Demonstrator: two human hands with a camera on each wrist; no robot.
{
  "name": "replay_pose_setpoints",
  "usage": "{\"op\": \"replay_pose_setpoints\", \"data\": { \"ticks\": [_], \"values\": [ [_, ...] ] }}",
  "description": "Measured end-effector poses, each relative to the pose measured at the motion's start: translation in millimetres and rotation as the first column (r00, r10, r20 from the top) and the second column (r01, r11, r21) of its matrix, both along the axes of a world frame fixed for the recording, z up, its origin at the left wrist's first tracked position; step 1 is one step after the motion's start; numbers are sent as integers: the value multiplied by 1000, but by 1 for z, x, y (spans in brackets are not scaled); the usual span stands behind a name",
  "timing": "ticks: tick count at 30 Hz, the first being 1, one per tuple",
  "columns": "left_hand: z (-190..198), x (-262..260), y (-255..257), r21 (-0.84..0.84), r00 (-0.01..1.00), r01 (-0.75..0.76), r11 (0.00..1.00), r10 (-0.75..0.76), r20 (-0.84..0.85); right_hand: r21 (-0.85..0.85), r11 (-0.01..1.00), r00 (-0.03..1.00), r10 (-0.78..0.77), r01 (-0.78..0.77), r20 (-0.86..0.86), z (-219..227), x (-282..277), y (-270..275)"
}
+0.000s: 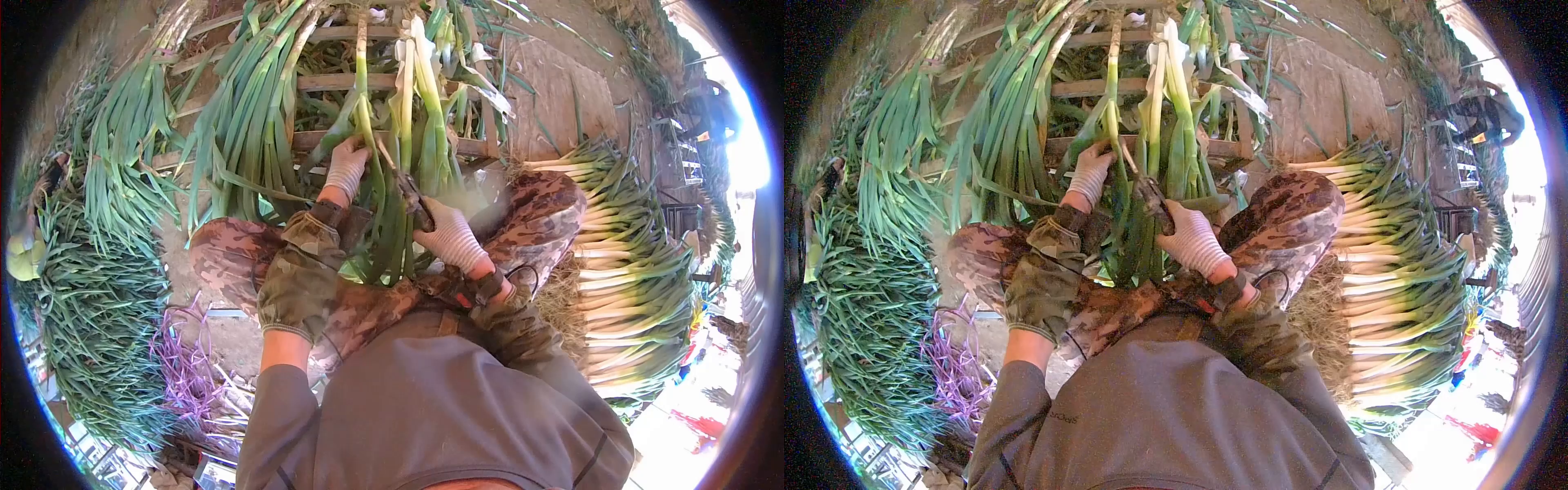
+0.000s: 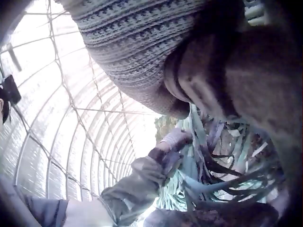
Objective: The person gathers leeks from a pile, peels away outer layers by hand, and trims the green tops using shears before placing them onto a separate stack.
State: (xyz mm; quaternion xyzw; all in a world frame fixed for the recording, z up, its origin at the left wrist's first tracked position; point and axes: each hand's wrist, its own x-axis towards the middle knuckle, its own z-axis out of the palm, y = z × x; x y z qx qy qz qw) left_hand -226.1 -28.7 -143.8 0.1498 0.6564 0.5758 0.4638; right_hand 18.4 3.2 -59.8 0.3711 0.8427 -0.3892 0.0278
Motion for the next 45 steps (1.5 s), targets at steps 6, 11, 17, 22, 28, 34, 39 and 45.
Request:
{"op": "replay_pose_setpoints", "data": {
  "ticks": [6,11,17,22,28,34,39,45],
  "values": [
    [11,7,-7,88,975,-186,979,173,140,23,1000,1000,-2,2,3,-9,-25,17],
    [12,-5,-3,-13,988,-134,991,132,-74,27,999,998,18,-19,52,-3,-57,30],
    [-16,-22,-8,-56,933,-127,990,100,-346,34,999,994,10,-13,109,-10,-80,30],
    [-12,-26,-9,-103,852,-85,991,18,-524,12,1000,996,-16,15,92,-10,-96,37],
    [-8,-27,-5,-167,844,-48,985,-50,-534,84,996,991,-51,41,120,-22,-125,64],
    [10,-25,-3,-282,865,-4,959,-139,-483,108,991,993,-89,81,78,-22,-140,84],
    [-1,-29,-5,-271,846,-15,962,-132,-516,80,995,990,-76,67,117,-19,-140,88],
    [55,-42,7,-551,560,-88,830,-416,-716,47,995,995,-90,89,29,-2,-112,96]
  ]
}}
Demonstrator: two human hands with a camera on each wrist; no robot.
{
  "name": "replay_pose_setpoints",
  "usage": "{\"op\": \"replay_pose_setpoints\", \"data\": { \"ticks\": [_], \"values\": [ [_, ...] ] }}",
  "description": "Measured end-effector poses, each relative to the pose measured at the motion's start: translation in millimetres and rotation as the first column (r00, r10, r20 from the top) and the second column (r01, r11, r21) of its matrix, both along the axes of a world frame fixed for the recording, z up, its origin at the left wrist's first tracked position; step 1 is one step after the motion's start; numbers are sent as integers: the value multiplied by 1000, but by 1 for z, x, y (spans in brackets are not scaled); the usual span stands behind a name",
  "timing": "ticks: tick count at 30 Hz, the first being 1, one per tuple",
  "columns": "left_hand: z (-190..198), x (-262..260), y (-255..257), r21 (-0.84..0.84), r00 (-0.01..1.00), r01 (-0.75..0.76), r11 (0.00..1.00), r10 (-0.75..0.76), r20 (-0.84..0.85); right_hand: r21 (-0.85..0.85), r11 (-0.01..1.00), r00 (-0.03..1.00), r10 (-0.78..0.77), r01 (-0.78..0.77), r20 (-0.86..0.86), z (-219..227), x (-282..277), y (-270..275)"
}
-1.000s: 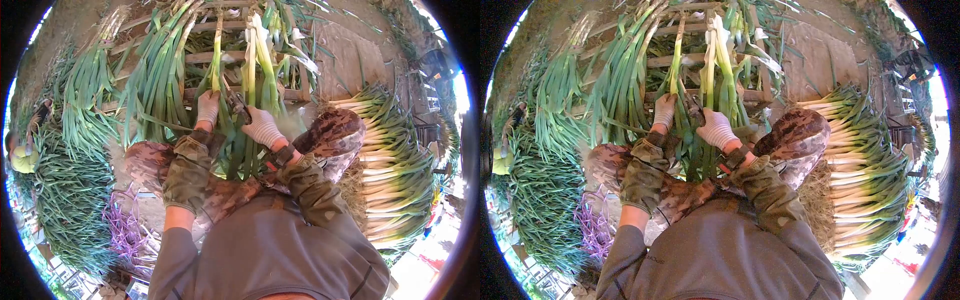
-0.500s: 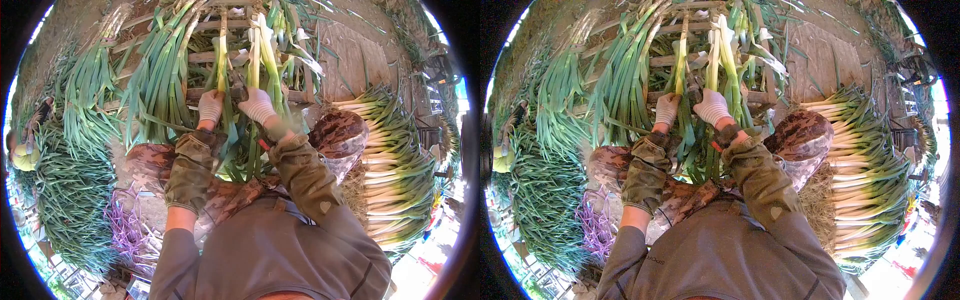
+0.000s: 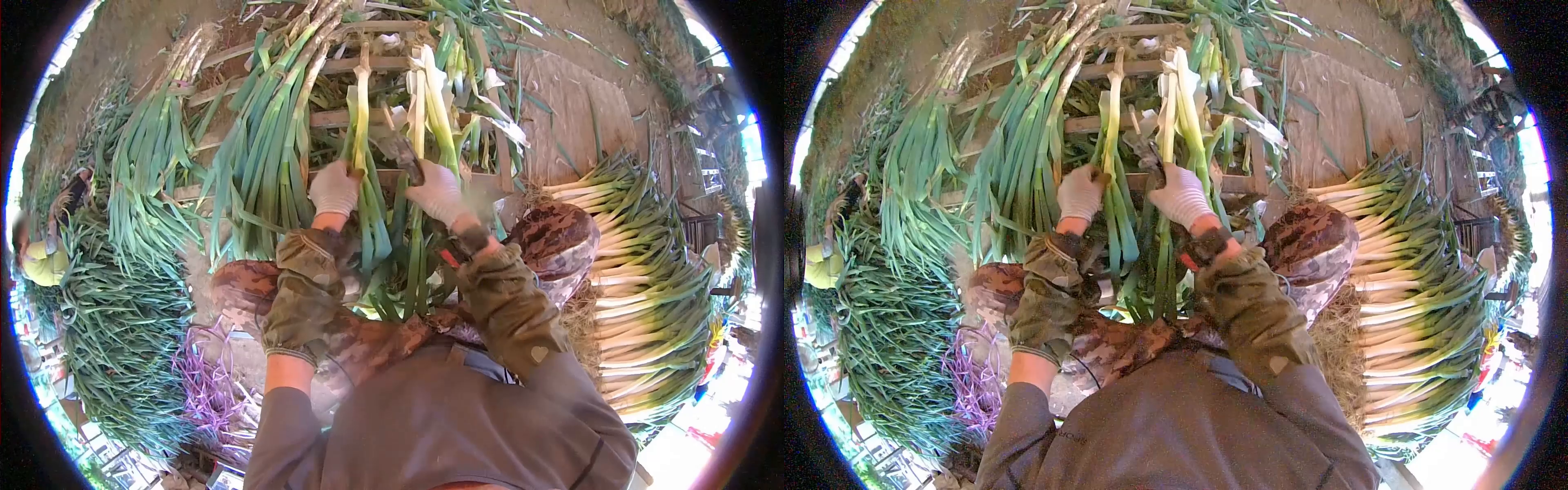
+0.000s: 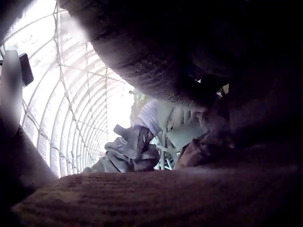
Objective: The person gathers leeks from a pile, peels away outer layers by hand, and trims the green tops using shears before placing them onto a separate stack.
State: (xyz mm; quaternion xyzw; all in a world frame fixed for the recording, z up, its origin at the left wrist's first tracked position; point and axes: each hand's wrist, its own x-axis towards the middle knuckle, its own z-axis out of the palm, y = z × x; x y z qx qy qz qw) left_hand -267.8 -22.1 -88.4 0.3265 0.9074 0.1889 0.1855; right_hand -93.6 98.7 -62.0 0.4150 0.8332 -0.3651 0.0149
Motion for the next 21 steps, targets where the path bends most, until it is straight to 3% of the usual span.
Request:
{"op": "replay_pose_setpoints", "data": {
  "ticks": [1,4,6,9,12,13,16,18,20,21],
  "values": [
    [-2,-9,4,97,997,50,994,-43,-70,-7,1000,999,7,-7,-34,7,7,2],
    [1,-26,47,-27,994,48,999,-50,-101,8,995,995,101,-100,-29,8,25,9],
    [-13,-35,74,-24,992,32,999,-34,-124,42,983,981,176,-180,87,13,31,12],
    [-32,-50,110,-66,987,3,998,-13,-161,48,987,985,148,-153,90,6,45,23],
    [-51,-65,129,-212,967,71,975,-119,-226,-1,995,984,98,-99,-146,20,62,32],
    [-49,-69,130,-213,973,92,973,-133,-186,18,995,970,102,-100,-219,19,66,33],
    [-48,-87,111,-79,991,130,988,-129,25,-195,981,984,-29,-6,-174,40,75,36],
    [-62,-92,84,220,927,210,953,-265,265,-282,959,946,-120,32,-301,30,86,38],
    [-5,-56,68,165,894,141,976,-197,402,-368,929,894,-191,32,-404,30,95,40],
    [10,-58,73,238,902,129,963,-213,375,-565,824,851,-327,43,-412,40,97,41]
  ]
}}
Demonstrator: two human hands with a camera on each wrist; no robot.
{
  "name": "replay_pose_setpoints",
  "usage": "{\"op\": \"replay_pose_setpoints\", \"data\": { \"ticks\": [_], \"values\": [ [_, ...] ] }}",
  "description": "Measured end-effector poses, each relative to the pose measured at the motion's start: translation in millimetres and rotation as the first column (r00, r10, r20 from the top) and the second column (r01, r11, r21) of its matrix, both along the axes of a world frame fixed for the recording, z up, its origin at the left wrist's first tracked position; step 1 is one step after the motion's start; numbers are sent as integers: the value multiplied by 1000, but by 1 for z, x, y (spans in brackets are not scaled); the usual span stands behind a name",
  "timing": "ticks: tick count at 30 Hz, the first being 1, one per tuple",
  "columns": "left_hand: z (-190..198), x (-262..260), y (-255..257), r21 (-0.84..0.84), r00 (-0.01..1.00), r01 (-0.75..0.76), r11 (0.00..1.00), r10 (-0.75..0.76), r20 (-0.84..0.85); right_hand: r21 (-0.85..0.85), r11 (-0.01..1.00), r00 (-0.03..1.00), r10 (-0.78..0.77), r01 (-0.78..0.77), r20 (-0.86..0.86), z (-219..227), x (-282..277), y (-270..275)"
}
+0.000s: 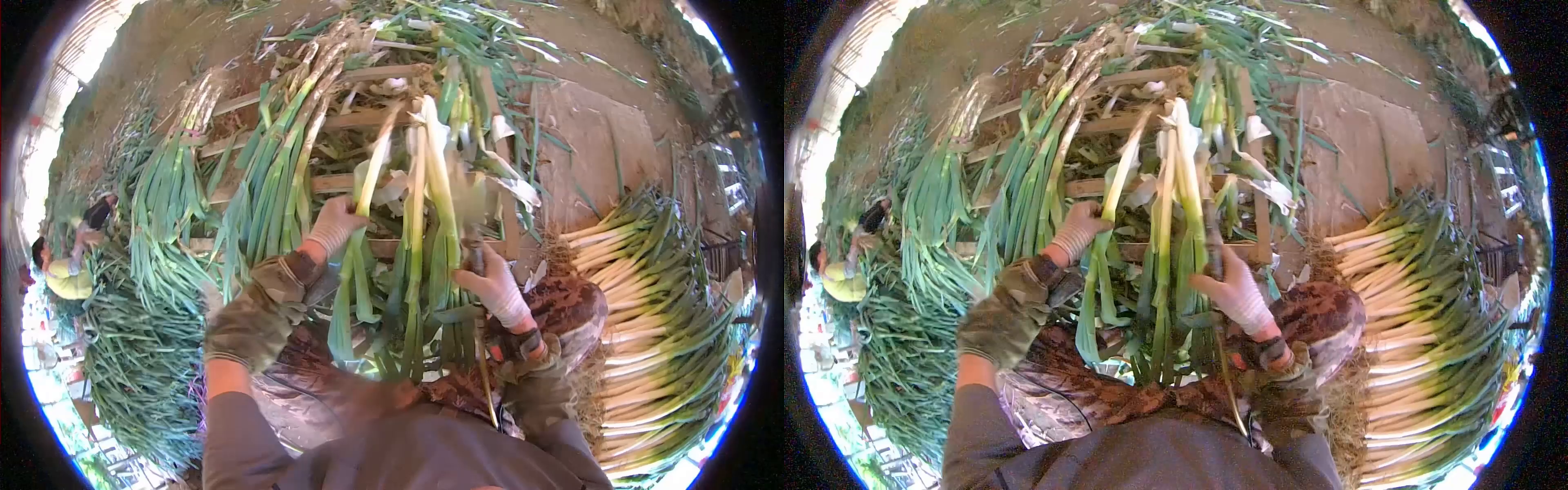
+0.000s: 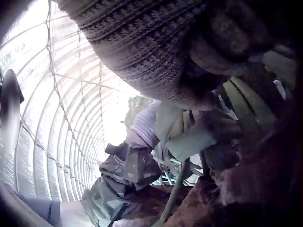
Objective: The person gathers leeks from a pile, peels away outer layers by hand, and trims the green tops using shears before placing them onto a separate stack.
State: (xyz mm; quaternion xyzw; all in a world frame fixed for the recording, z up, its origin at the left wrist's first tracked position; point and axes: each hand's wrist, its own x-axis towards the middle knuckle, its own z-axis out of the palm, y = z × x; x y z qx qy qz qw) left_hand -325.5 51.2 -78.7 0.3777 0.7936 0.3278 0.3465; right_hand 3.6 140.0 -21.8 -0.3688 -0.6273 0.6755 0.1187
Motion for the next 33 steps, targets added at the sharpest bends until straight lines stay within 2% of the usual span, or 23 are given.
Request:
{"op": "replay_pose_setpoints", "data": {
  "ticks": [2,3,4,6,8,9,12,14,15,16,17,19,20,21,24,25,26,27,30,32,33],
  "values": [
    [27,-16,19,139,999,-41,989,43,-18,-68,995,997,-75,76,14,-15,10,10],
    [68,-32,51,152,992,-118,981,122,-22,-96,989,993,-115,117,28,-20,14,13],
    [130,-54,95,-31,979,20,999,-26,-203,-164,974,984,-170,158,-58,-23,15,12],
    [198,-91,149,-108,867,146,983,-180,-465,-107,984,989,-146,143,-28,-24,14,14],
    [231,-125,180,-64,727,170,983,-169,-666,-58,986,988,-155,155,-1,-26,14,17],
    [234,-144,189,-48,648,169,984,-148,-747,-56,985,986,-166,165,-18,-21,12,19],
    [213,-172,187,2,456,176,984,-79,-887,-123,979,984,-170,164,-45,-14,9,11],
    [153,-163,150,-11,361,213,977,-89,-928,-143,984,988,-124,110,-94,-21,5,6],
    [111,-158,123,-41,331,216,976,-113,-937,-134,986,987,-112,97,-116,-20,3,6],
    [87,-113,79,-110,536,53,993,-121,-835,-146,989,997,-29,39,72,15,-2,3],
    [60,-97,39,-434,413,17,901,-402,-817,-123,992,995,-17,5,-99,-15,3,-1],
    [11,-73,-29,-487,531,-24,873,-402,-746,-47,998,998,42,-44,-49,-17,2,-17],
    [-11,-66,-48,-428,469,-95,899,-338,-816,17,993,993,113,-114,30,-24,2,-23],
    [-20,-58,-59,-380,422,-154,912,-287,-860,71,979,976,184,-193,114,-29,2,-30],
    [-32,-41,-80,-250,309,-301,920,-154,-939,62,948,939,297,-311,172,-12,-8,-55],
    [-25,-40,-78,-277,372,-333,901,-145,-917,52,933,920,341,-357,193,-7,-13,-64],
    [-17,-42,-75,-309,435,-360,880,-134,-890,148,947,959,283,-284,31,-28,-12,-82],
    [-12,-43,-72,-344,497,-383,857,-123,-859,197,927,947,305,-320,103,-28,-13,-91],
    [-42,-57,-60,-362,385,-484,797,-177,-906,316,914,967,231,-254,110,-30,-10,-110],
    [-54,-66,-53,-304,447,-497,812,-60,-892,423,888,981,134,-181,140,-39,-5,-116],
    [-53,-68,-54,-278,476,-507,816,-4,-880,395,902,981,126,-174,145,-37,-2,-118]
  ]
}}
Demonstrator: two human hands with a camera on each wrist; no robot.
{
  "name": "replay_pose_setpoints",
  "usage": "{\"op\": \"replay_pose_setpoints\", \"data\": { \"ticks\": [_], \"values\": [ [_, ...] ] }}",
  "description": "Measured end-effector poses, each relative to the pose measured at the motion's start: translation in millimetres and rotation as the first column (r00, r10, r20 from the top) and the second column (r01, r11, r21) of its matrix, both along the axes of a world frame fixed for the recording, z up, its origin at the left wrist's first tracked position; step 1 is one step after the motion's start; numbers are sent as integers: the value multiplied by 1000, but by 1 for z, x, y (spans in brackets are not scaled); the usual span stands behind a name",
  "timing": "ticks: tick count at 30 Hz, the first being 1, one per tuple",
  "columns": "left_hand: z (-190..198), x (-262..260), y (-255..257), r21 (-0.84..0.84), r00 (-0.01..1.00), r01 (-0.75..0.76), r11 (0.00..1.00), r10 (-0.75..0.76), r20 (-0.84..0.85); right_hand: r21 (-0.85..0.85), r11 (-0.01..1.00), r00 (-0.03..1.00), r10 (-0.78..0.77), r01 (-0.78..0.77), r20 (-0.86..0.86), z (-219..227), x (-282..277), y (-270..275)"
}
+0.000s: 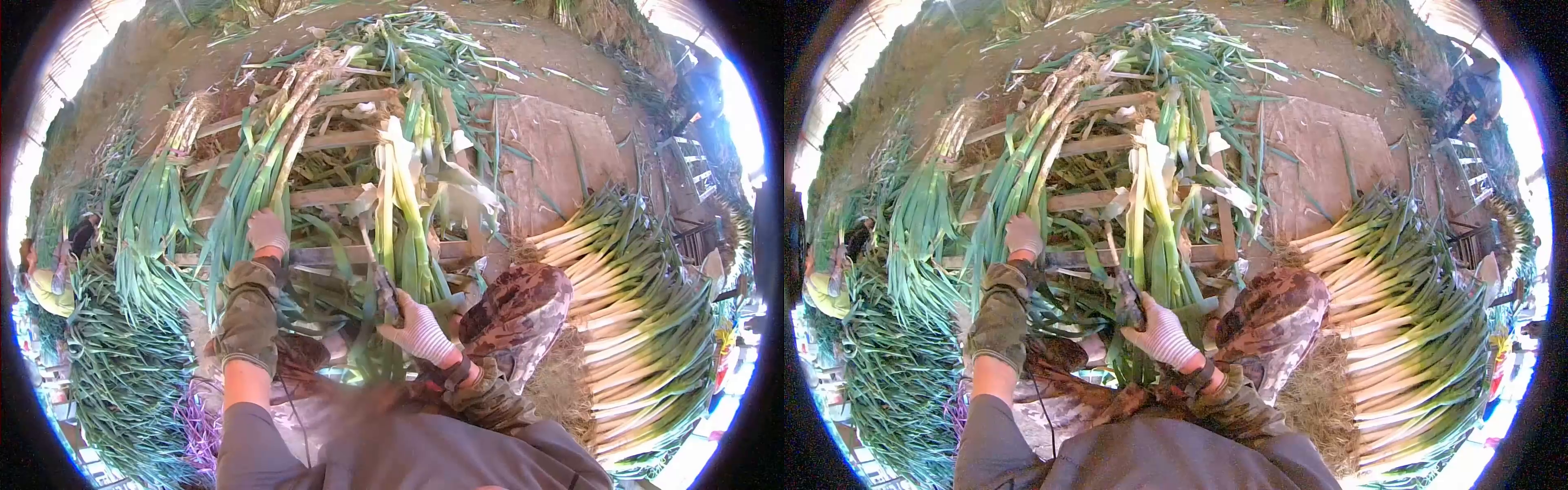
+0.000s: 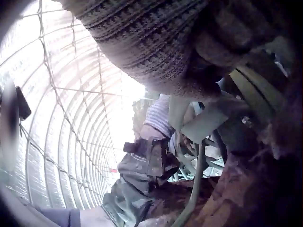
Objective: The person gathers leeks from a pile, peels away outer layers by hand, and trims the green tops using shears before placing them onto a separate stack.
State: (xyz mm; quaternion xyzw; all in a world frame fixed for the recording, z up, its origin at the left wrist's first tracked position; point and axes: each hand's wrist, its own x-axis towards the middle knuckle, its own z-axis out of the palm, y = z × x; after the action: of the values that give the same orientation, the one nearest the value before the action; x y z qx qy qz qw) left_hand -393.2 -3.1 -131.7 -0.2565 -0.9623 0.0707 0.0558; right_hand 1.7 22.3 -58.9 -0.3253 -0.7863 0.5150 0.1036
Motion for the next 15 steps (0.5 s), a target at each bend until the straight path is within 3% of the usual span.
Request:
{"op": "replay_pose_setpoints", "data": {
  "ticks": [3,6,8,10,13,15],
  "values": [
    [9,-10,-11,-2,968,192,981,-188,168,-82,996,999,-26,28,21,7,8,9],
    [59,29,-17,54,856,287,956,-282,434,-35,999,999,-23,24,29,12,7,13],
    [47,50,-22,227,785,295,928,-371,496,-7,1000,1000,19,-19,-5,12,3,9],
    [38,71,-29,398,705,273,876,-464,537,47,998,997,46,-43,-60,6,-1,2],
    [20,93,-25,494,738,212,843,-469,485,-77,996,998,-31,35,58,22,-3,6],
    [25,90,-25,662,576,-41,748,-524,628,-132,988,995,-73,81,66,22,1,13]
  ]
}}
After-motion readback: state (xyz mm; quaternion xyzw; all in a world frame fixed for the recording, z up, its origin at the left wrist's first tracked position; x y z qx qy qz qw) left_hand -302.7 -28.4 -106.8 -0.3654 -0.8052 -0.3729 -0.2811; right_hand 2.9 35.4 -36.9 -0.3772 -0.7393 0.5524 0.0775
